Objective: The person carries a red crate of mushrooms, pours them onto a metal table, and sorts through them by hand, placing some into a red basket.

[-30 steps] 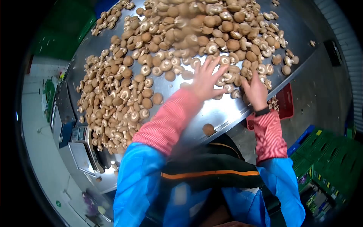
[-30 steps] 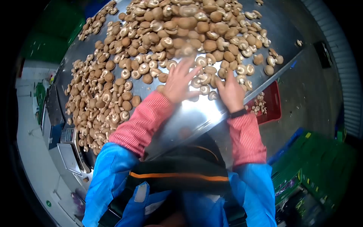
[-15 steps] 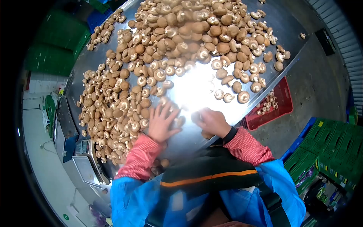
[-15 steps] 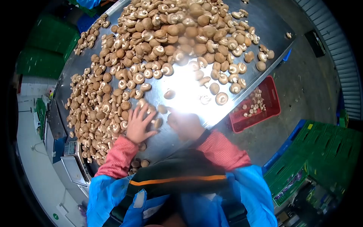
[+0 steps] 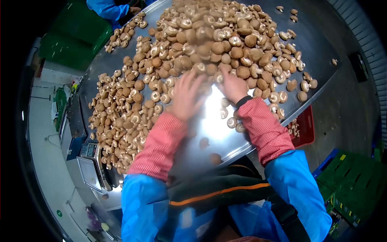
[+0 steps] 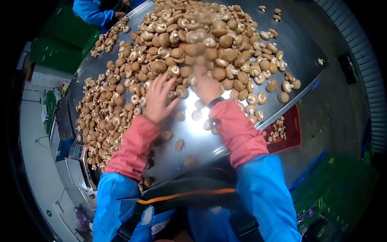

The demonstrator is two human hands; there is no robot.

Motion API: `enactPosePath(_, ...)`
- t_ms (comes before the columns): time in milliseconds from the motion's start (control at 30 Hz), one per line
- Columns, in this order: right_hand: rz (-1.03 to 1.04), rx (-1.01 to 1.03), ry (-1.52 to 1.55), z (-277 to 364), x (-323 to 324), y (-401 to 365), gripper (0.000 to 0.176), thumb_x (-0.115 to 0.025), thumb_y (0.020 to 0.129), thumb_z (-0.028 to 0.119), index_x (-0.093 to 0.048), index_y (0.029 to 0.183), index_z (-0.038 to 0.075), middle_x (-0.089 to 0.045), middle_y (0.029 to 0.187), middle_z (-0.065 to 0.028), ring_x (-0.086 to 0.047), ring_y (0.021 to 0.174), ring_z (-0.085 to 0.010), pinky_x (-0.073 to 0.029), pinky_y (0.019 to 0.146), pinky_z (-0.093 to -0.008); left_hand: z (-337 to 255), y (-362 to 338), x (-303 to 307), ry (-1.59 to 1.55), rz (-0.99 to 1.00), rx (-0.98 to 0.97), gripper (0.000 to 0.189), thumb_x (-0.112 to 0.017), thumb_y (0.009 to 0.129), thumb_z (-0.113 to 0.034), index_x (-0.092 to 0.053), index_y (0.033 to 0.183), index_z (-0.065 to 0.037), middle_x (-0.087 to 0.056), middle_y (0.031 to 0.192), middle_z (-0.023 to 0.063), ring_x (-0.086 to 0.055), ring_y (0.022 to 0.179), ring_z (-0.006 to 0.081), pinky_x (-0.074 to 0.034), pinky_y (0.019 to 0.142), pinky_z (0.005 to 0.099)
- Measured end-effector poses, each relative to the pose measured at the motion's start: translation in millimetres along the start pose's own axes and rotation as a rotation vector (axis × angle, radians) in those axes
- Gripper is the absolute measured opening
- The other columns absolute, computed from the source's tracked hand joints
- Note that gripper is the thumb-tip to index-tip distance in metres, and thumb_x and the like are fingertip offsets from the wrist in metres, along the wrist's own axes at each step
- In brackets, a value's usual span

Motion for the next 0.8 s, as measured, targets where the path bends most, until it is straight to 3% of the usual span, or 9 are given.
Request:
enactPosePath(67, -0.012, 0.1, -0.058, 10.9, -17.9, -11.7, 0.062, -0.065, 0.09, 0.03, -0.038, 0.144, 0.015, -0.068, 0.099, -0.0223, -0.07, 0.081, -0.0402, -0.055, 0.063, -0.05, 4.6, 29.6, -25.2, 0.089, 0.062, 0.122, 0.073, -0.079, 0.079, -0.03, -0.051, 0.145, -0.016, -0.037, 0.158, 0.0165, -0.033, 0.144, 0.0405, -0.033, 0.113, 0.055)
enactPosePath(167, 0.039, 0.144, 0.014, 15.6, -23.5, -43.9, 0.063, -0.064, 0.09, 0.025, -0.039, 0.148, 0.016, -0.067, 0.097, -0.017, -0.07, 0.075, -0.0356, -0.055, 0.06, -0.0481, 2.6, 23.6, -34.5, 0.189, 0.121, 0.078, 0.065, -0.079, 0.079, -0.029, -0.056, 0.139, -0.016, -0.036, 0.158, 0.0164, -0.036, 0.143, 0.0404, -0.039, 0.11, 0.0528)
enactPosePath(333, 0.096, 0.388, -0.062, 45.4, -34.2, -126.3, 0.048, -0.063, 0.093, 0.028, -0.052, 0.139, 0.018, -0.069, 0.094, -0.0117, -0.068, 0.07, -0.0337, -0.053, 0.06, -0.0457, 12.9, -86.8, -22.1, 0.074, 0.081, 0.258, 0.059, -0.079, 0.081, -0.029, -0.059, 0.134, -0.016, -0.039, 0.154, 0.021, -0.047, 0.133, 0.0425, -0.044, 0.106, 0.0506)
enactPosePath(433, 0.065, 0.466, 0.178, 57.4, -18.8, -156.3, 0.038, -0.068, 0.091, 0.03, -0.061, 0.124, 0.013, -0.068, 0.096, -0.0104, -0.068, 0.077, -0.0323, -0.054, 0.064, -0.0429, 16.1, -135.5, 2.8, 0.048, 0.132, 0.507, 0.054, -0.076, 0.083, -0.03, -0.06, 0.132, -0.015, -0.043, 0.15, 0.0202, -0.051, 0.127, 0.0422, -0.045, 0.103, 0.0516)
enactPosePath(567, 0.128, 0.447, 0.337, 48.9, -17.2, -170.0, 0.032, -0.069, 0.089, 0.026, -0.065, 0.115, 0.009, -0.068, 0.098, -0.0117, -0.069, 0.084, -0.0314, -0.055, 0.069, -0.0418, 26.7, -198.3, 18.8, -0.006, 0.096, 0.475, 0.029, -0.073, 0.085, -0.014, -0.068, 0.113, -0.009, -0.056, 0.132, 0.0162, -0.057, 0.117, 0.0392, -0.048, 0.098, 0.0459)
enactPosePath(633, 0.127, 0.427, 0.312, 44.6, -20.2, -163.8, 0.029, -0.069, 0.088, 0.023, -0.066, 0.113, 0.008, -0.069, 0.101, -0.0113, -0.069, 0.088, -0.0309, -0.056, 0.072, -0.042, 21.6, -210.1, 28.4, 0.022, 0.073, 0.473, 0.027, -0.072, 0.084, -0.011, -0.068, 0.111, -0.008, -0.058, 0.13, 0.0142, -0.058, 0.114, 0.0385, -0.048, 0.096, 0.0463)
enactPosePath(667, 0.062, 0.406, 0.289, 42.1, -23.0, -154.4, 0.033, -0.071, 0.09, 0.027, -0.064, 0.116, 0.008, -0.065, 0.09, -0.012, -0.066, 0.078, -0.0328, -0.052, 0.063, -0.0422, 17.9, -214.0, 32.5, 0.036, 0.062, 0.471, 0.027, -0.071, 0.084, -0.01, -0.068, 0.11, -0.008, -0.059, 0.129, 0.0132, -0.059, 0.113, 0.0381, -0.048, 0.096, 0.0465)
enactPosePath(733, -0.113, 0.501, 0.269, 56.0, -8.0, -139.2, 0.037, -0.072, 0.088, 0.025, -0.061, 0.119, 0.009, -0.064, 0.088, -0.012, -0.066, 0.076, -0.0323, -0.052, 0.061, -0.0415, 18.1, -223.9, 38.3, 0.021, -0.052, 0.521, 0.03, -0.068, 0.083, -0.006, -0.067, 0.112, -0.011, -0.06, 0.126, 0.0118, -0.06, 0.11, 0.0366, -0.049, 0.093, 0.0446)
enactPosePath(800, -0.011, 0.485, 0.099, 68.3, -22.2, -123.2, 0.036, -0.072, 0.086, 0.024, -0.06, 0.116, 0.01, -0.064, 0.087, -0.0119, -0.067, 0.075, -0.0315, -0.052, 0.06, -0.0414, 26.9, -235.9, 40.7, 0.122, -0.036, 0.6, 0.035, -0.067, 0.083, -0.007, -0.065, 0.118, -0.013, -0.058, 0.128, 0.0136, -0.058, 0.115, 0.037, -0.047, 0.095, 0.0456)
Point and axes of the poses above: each hand's wrist, its own y-axis towards the middle knuckle, its own x-axis out of the back of the hand, z = x × y, the point moved 6 cm from there along y, towards the middle knuckle
